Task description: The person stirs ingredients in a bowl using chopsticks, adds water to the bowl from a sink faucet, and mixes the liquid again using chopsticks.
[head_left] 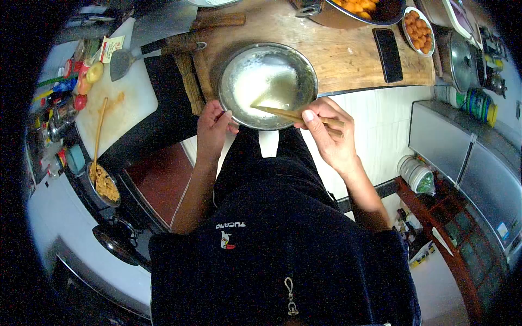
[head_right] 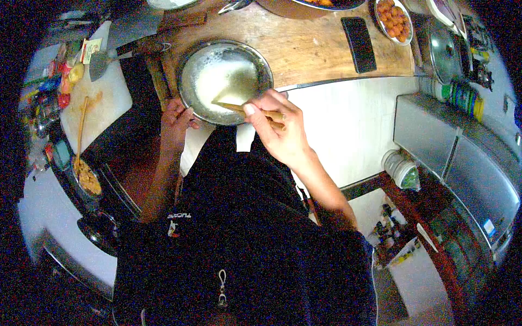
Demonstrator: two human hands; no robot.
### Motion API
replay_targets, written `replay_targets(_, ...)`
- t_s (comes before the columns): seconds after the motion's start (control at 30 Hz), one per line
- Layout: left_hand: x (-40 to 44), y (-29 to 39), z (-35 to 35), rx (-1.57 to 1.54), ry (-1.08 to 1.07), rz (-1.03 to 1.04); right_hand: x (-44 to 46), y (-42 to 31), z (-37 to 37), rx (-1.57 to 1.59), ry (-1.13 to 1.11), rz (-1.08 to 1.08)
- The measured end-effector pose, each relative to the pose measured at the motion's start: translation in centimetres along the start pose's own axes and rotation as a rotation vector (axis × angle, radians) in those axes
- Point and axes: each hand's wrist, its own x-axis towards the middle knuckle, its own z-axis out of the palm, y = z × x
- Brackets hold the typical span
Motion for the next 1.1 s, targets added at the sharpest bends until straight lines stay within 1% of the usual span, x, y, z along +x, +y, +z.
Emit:
replay_targets(0.1, -0.4, 0.5, 0.2, 0.023, 0.003, -0.009, -0.4, -0.6, 0.4, 0.361, 0.118, 0.186)
replay_targets(0.13, -0.4, 0.4, 0.2, 0.037, -0.003, -0.01, -0.5, -0.4, -0.1, 0.333, 0.143, 0.29)
replay_targets(0.17, -0.4, 0.4, 0.2, 0.05, -0.008, -0.01, -0.6, 0.0, -0.5, 0.252, 0.191, 0.345)
replay_targets(0.23, -0.6, 0.4, 0.3, 0.023, 0.018, 0.004, -0.8, 0.4, -2.2, 0.256, 0.246, 0.391)
replay_targets(0.27, -0.7, 0.4, 0.4, 0.01, 0.031, 0.01, -1.0, 0.7, -2.7, 0.216, 0.262, 0.341)
replay_targets(0.37, -0.5, 0.2, 0.1, 0.07, 0.009, 0.025, -0.6, -0.4, -1.6, 0.324, 0.241, 0.363)
replay_targets(0.43, -0.4, 0.1, 0.2, 0.041, 0.017, 0.026, -0.5, 0.4, -0.6, 0.402, 0.213, 0.357)
replay_targets(0.5, -0.5, 0.2, 0.3, 0.021, 0.028, 0.024, -0.6, 0.7, -1.4, 0.353, 0.198, 0.384)
replay_targets(0.6, -0.8, 0.5, 0.5, 0.007, 0.041, 0.018, -0.7, 0.5, -2.0, 0.362, 0.199, 0.358)
replay_targets(0.7, -0.6, 0.2, 0.4, 0.0, 0.046, 0.014, -0.6, 0.8, -1.2, 0.406, 0.152, 0.4)
replay_targets(0.83, -0.7, 0.6, 0.5, 0.025, 0.041, 0.019, -0.8, 1.1, -2.1, 0.321, 0.219, 0.375)
replay_targets(0.97, -0.4, -0.1, 0.3, -0.02, 0.041, 0.012, -0.4, 0.4, -0.8, 0.46, 0.201, 0.426)
replay_targets(1.0, -0.5, 0.0, 0.3, -0.01, 0.043, 0.014, -0.5, 0.7, -1.2, 0.439, 0.181, 0.425)
replay_targets(1.1, -0.7, 0.1, 0.5, 0.015, 0.049, 0.015, -0.7, 1.2, -3.1, 0.326, 0.221, 0.44)
